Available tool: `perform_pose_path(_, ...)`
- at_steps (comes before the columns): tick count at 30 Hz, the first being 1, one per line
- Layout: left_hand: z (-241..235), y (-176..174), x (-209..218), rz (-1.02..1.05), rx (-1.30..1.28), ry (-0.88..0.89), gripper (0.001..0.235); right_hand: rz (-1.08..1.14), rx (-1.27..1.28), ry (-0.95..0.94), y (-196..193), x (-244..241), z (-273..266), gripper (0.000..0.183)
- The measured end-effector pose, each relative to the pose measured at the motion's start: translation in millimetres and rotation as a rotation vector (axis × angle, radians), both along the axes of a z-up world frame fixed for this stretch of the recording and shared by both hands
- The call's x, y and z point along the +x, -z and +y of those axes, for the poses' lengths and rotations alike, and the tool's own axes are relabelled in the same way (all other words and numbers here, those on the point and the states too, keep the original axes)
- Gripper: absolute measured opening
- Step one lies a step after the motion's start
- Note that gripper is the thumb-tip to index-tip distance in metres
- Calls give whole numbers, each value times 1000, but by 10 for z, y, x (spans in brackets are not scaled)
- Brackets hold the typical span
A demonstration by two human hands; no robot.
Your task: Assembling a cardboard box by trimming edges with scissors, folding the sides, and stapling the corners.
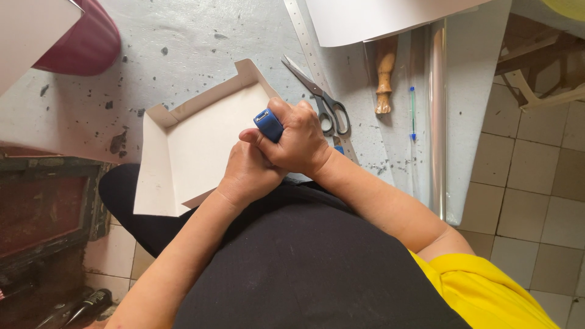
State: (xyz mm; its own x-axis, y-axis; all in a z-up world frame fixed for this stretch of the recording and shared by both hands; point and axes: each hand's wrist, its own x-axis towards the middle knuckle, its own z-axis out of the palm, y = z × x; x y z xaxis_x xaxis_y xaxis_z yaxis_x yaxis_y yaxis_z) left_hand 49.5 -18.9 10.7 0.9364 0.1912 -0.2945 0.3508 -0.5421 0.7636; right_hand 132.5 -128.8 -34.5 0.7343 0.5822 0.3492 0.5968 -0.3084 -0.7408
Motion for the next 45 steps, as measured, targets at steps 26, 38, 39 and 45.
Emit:
perform_pose_path(26, 1686, 1287, -1677, 185, 820, 168, 74, -311, -728, 286, 1107, 363, -1296, 40)
perform_pose_path(38, 1464, 2005, -1928, -173, 891, 181, 53, -341, -330, -459, 1554, -603, 10, 7)
perform_pose_path(39, 1441, 2035, -1931, -248, 935, 174, 49, -420, -317, -379, 1586, -623, 19, 11)
perform_pose_path(45, 1395, 2323, -1979, -315, 752, 8, 46, -364, -279, -265, 1786, -575, 53, 10)
